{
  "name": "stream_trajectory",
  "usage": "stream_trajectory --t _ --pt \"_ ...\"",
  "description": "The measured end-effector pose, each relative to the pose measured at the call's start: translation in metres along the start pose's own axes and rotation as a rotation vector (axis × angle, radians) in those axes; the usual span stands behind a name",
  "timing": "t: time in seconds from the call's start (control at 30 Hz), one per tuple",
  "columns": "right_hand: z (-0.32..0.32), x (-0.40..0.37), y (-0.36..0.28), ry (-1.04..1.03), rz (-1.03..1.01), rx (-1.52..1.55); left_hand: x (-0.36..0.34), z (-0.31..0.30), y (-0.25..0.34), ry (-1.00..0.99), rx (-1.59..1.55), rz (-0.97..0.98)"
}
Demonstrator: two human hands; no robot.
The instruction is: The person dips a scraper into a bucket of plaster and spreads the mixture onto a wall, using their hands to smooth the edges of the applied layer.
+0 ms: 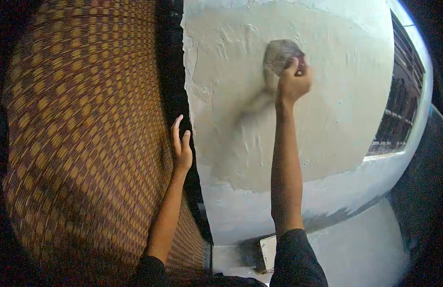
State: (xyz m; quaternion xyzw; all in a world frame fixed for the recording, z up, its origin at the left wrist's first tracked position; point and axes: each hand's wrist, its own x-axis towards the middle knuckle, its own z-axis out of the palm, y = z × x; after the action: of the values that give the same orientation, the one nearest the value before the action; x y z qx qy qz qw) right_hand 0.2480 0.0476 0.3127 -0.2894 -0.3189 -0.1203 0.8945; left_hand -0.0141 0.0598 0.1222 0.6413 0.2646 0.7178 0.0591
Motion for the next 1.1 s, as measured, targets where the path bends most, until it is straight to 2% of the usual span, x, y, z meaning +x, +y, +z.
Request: stream_trajectory --t 0.07,0.13,0.2,0.27,0.3,0.37,0.4,0.47,0.5,0.53,0.6,0.63,0.7,0.87,0.93,1.0,1.1 --pt "-0.001 -0.006 -0.007 -0.009 -0.032 0.057 0.0 0.0 0.006 0.007 0.031 -0.011" --pt "0.001 -0.041 -0.011 -0.29 -0.094 0.041 -0.001 0.007 0.012 0.026 0.1 0.019" --pt "0.008 -0.076 0.002 -0.592 -0.38 0.02 -0.003 0.02 0.024 0.056 0.164 0.041" --pt "0.006 -0.091 0.007 -0.609 -0.599 -0.139 -0.008 0.038 0.03 0.095 0.146 0.058" --pt "0.001 -0.078 0.018 -0.605 -0.588 -0.139 -0.011 0.044 0.036 0.097 0.214 0.097" --pt "-0.002 -0.046 0.039 -0.412 -0.239 -0.178 -0.021 0.051 0.048 0.064 0.268 0.07" --pt "-0.02 -0.02 0.03 -0.329 -0.156 -0.054 -0.026 0.057 0.056 0.036 0.315 0.043" --pt "-0.053 0.029 0.046 -0.158 -0.149 -0.057 -0.037 0.074 0.069 0.029 0.301 0.047" --pt "-0.074 0.05 0.055 -0.164 -0.019 -0.145 -0.043 0.084 0.079 0.018 0.298 0.004" --pt "-0.09 0.066 0.066 -0.069 -0.106 -0.043 -0.051 0.095 0.087 0.007 0.293 -0.041" --pt "-0.136 0.085 0.064 -0.14 0.112 0.006 -0.067 0.124 0.099 -0.001 0.292 -0.068" --pt "-0.156 0.088 0.068 -0.144 0.129 0.002 -0.077 0.141 0.105 -0.026 0.28 -0.08" --pt "-0.199 0.092 0.078 -0.294 0.175 -0.019 -0.101 0.172 0.116 -0.075 0.245 -0.13" --pt "-0.285 0.062 0.125 -0.651 0.405 0.252 -0.159 0.233 0.129 -0.158 0.23 -0.207" --pt "-0.324 0.047 0.148 -0.856 0.55 0.149 -0.186 0.246 0.133 -0.192 0.208 -0.271" --pt "-0.361 0.025 0.162 -0.937 0.603 0.147 -0.209 0.255 0.135 -0.284 0.172 -0.335" --pt "-0.422 -0.004 0.189 -1.101 0.761 0.016 -0.251 0.261 0.132 -0.322 0.18 -0.388"
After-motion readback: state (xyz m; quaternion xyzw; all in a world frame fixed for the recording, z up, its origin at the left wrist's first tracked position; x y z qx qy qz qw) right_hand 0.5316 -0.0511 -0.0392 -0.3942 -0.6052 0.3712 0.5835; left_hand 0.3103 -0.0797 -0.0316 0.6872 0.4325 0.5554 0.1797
